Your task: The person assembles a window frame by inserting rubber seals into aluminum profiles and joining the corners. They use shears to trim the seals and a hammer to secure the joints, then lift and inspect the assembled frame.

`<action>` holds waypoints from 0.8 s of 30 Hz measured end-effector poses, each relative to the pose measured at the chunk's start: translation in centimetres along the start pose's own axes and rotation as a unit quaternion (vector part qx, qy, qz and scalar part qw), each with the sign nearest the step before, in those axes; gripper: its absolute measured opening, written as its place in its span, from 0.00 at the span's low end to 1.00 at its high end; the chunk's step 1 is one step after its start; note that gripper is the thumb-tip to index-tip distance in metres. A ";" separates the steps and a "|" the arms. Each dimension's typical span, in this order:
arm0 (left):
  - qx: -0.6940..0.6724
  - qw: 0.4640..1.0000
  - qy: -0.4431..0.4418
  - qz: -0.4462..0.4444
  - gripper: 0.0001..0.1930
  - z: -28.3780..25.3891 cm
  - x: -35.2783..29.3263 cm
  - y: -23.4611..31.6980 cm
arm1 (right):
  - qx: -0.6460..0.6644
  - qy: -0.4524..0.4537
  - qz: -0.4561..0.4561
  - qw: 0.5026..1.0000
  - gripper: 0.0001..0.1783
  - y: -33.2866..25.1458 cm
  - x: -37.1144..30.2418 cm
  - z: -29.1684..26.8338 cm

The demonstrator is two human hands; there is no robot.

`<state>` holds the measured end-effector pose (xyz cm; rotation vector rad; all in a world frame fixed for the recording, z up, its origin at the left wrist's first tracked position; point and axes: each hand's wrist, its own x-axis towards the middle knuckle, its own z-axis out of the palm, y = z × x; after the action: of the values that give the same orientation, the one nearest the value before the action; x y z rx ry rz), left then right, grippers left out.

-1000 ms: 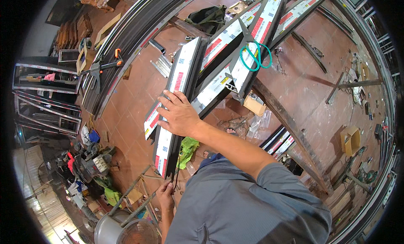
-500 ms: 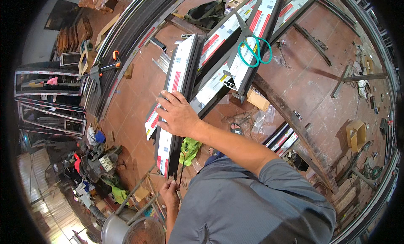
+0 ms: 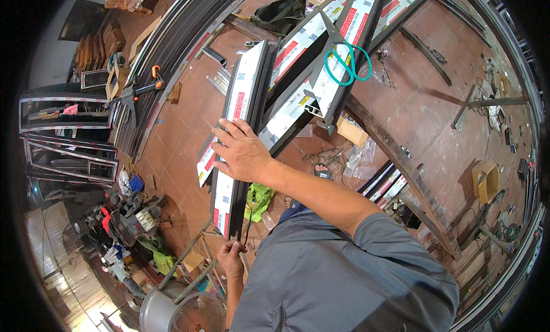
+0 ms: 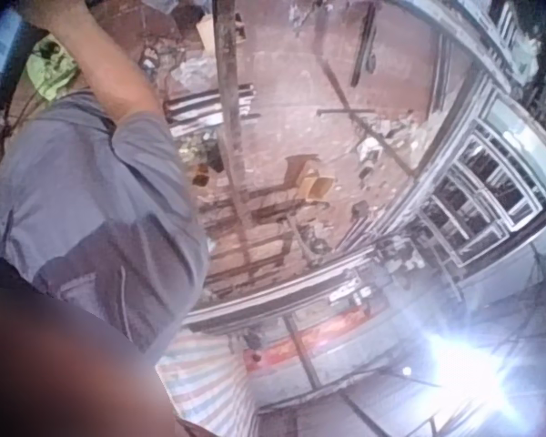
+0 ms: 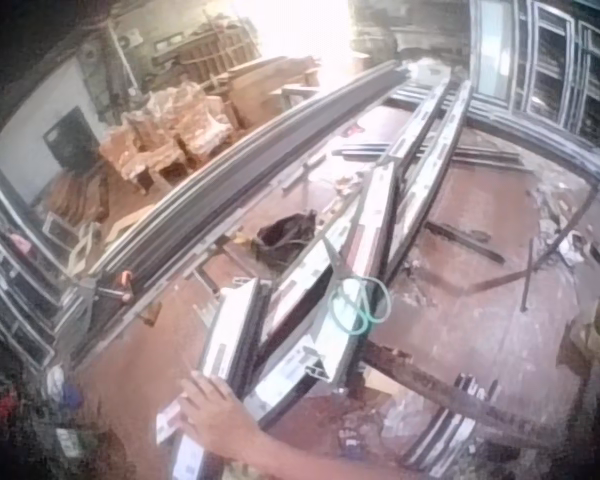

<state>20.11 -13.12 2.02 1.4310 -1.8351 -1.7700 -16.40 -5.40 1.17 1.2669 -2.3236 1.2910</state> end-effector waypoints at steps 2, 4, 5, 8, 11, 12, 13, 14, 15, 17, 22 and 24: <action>0.036 0.999 0.000 0.003 0.08 0.1 0.1 0.6 | -0.001 -0.002 0.003 1.000 0.23 0.1 0.0 -0.1; 0.056 0.998 0.000 0.004 0.09 0.2 0.2 0.9 | -0.003 -0.004 0.004 1.000 0.23 0.1 0.1 -0.2; 0.060 0.998 -0.001 0.002 0.09 0.2 0.2 1.0 | -0.005 -0.004 0.004 1.000 0.23 0.1 0.1 -0.3; 0.067 0.998 -0.001 -0.006 0.09 -0.4 0.2 0.9 | 0.010 0.001 0.002 1.000 0.23 0.1 0.1 -0.2; 0.096 0.995 -0.007 -0.013 0.09 -0.4 0.2 1.6 | 0.021 0.007 0.002 1.000 0.23 0.2 0.0 -0.2; 0.108 0.994 -0.008 -0.016 0.09 -0.4 0.1 1.7 | 0.024 0.006 0.002 1.000 0.23 0.2 0.1 -0.4; 0.088 0.996 -0.013 -0.013 0.08 -0.5 0.1 1.5 | 0.028 0.033 -0.003 0.999 0.22 0.2 0.2 -0.5; 0.068 0.997 -0.017 -0.010 0.08 -0.6 0.2 1.0 | 0.032 0.059 -0.007 0.998 0.20 0.2 0.3 -0.6; 0.046 0.999 -0.021 -0.008 0.08 -0.7 0.3 0.6 | 0.036 0.084 -0.014 0.996 0.19 0.2 0.6 -0.9; 0.053 0.998 -0.020 -0.026 0.07 -0.1 -0.2 1.3 | 0.078 0.015 0.053 0.995 0.14 1.3 3.3 -4.0; 0.047 0.999 -0.016 -0.021 0.07 -0.1 -0.3 0.7 | -0.159 0.038 0.158 0.974 0.10 13.4 11.8 -10.1; 0.084 0.996 0.002 -0.032 0.08 0.4 -0.3 1.2 | -0.212 -0.037 0.193 0.957 0.14 18.7 14.1 -11.7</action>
<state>19.39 -12.90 3.09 1.5684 -1.9989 -1.6747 -41.80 0.07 4.35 0.7625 -2.7975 0.7637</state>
